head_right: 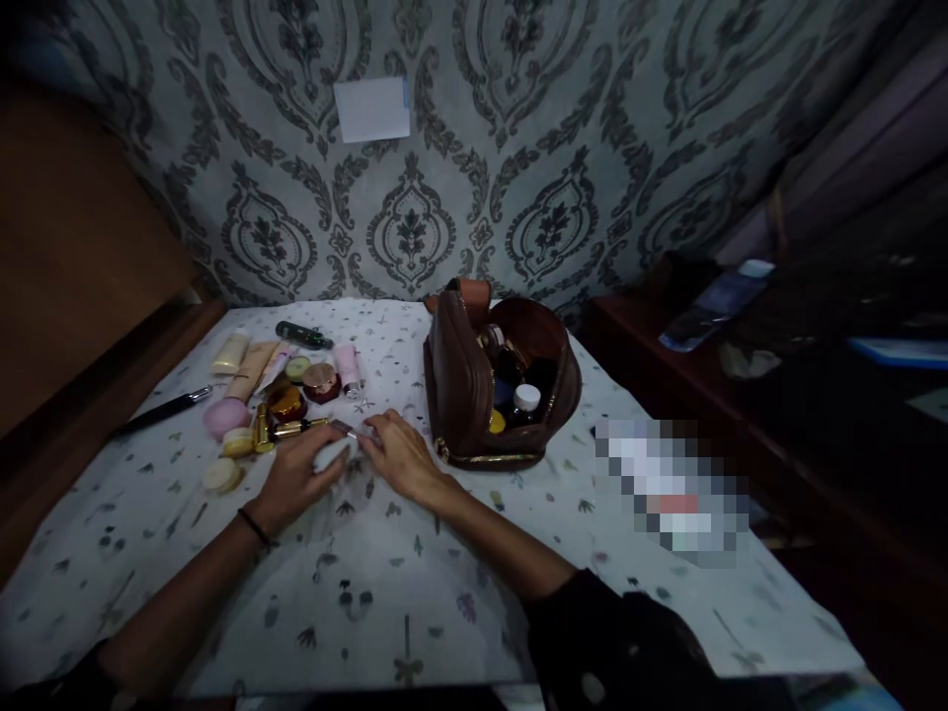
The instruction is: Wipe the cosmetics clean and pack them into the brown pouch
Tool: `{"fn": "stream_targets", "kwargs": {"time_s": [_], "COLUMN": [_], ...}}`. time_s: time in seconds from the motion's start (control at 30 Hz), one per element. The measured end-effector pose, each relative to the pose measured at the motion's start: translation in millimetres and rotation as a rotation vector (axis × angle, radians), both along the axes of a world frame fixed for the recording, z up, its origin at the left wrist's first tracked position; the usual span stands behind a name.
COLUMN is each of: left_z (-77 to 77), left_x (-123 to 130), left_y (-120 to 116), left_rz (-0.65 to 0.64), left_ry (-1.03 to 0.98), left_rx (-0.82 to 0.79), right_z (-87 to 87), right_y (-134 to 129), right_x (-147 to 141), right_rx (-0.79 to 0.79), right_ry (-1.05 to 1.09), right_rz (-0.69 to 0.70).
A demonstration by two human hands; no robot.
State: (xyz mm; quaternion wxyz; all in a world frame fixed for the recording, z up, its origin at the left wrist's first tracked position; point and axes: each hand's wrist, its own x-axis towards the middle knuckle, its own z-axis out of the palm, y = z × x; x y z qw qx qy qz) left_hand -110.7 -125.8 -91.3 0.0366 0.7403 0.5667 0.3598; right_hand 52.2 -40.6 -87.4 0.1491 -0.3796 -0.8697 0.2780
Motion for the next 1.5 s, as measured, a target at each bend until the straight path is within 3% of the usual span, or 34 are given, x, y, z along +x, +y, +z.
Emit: {"fn": "stream_targets", "kwargs": {"time_s": [0.17,0.3,0.53,0.7,0.77,1.07,1.2,1.33,1.4,1.5], "left_z": [18.9,24.2,22.7,21.9,23.7,29.1,31.2,30.6,24.4,8.9], "left_x": [-36.2,-61.6,-69.3,-70.7,-70.3,-67.8,-68.5,-59.5,-48.6,-28.9], "left_y": [8.7,11.3,10.9,10.6,9.7,5.3,3.7,3.2,4.5,6.9], "left_rz": [0.419,0.598,0.609,0.596,0.595,0.594,0.645,0.642,0.532,0.248], "left_ry": [-0.256,-0.404,-0.427,-0.35,-0.326,-0.286,-0.293,-0.285,-0.215,-0.117], "left_rx": [0.144,0.231,0.188,0.17,0.164,0.164,0.138,0.159,0.17,0.121], "right_z": [-3.2,2.1,1.1,1.2,2.9,-0.1,6.4,17.1,17.8,9.0], "right_y": [-7.1,-7.3,-5.7,-8.4,-9.0,-6.4,-10.0,-15.9,-19.8,-26.9], "right_x": [-21.7,-36.7,-70.5,-95.9,-104.1,-110.0,-91.5,-67.3,-58.2,-49.7], "right_rx": [0.076,0.263,0.384,0.491,0.489,0.529,0.529,0.305,0.162,-0.041], "right_ry": [-0.173,-0.231,-0.175,-0.128,-0.156,-0.244,-0.14,0.158,0.331,0.58], "right_rz": [-0.005,0.015,0.094,0.398,0.458,0.513,0.426,0.131,-0.013,-0.128]}}
